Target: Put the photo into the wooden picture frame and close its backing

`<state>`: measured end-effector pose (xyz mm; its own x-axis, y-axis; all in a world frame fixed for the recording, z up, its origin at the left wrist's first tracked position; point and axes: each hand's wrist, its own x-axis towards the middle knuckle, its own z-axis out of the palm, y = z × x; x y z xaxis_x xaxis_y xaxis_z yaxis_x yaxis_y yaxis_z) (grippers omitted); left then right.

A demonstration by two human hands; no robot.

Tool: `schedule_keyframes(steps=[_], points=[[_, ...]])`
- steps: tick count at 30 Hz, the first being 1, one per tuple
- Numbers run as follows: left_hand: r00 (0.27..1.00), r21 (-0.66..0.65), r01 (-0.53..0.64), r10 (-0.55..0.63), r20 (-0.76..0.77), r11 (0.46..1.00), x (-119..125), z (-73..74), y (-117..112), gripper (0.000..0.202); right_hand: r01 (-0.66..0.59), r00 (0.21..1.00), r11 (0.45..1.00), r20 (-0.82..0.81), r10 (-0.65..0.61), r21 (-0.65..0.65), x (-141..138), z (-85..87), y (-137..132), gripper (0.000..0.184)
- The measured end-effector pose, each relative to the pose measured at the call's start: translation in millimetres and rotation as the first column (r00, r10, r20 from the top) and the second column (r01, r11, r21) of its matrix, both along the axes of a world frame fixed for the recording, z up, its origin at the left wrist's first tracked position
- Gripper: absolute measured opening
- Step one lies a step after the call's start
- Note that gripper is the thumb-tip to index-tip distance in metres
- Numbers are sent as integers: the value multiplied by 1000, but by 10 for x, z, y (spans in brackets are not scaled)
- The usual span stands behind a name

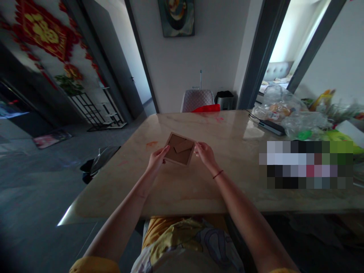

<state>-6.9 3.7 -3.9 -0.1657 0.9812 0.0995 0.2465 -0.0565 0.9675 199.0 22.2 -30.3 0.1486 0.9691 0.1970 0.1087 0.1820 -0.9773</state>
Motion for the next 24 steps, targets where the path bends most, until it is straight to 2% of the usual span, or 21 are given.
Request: schedule_keyframes(steps=[3,7,12,16,21,24], points=[[995,136,-80,87,-46,987,25,-45,-4,49,-81,994,996,-77,79,-32,-77,-42,4,40],[980,241,-94,132,-147,966,75,-81,-43,43,-3,1000,999,15,3,37,-128,-49,-20,43],[976,340,-87,148,-157,936,143,-81,-100,39,26,992,997,120,-35,75,-114,-39,-17,30],[964,437,-78,180,-197,896,175,-48,-147,36,51,996,991,72,-60,120,-126,-59,3,26],[943,496,-65,215,-252,866,205,-14,-216,36,-6,998,996,-62,12,90,-155,-52,-8,23],[924,524,-57,243,-295,850,221,-10,-246,37,-6,995,996,-98,14,86,-162,-35,-26,22]])
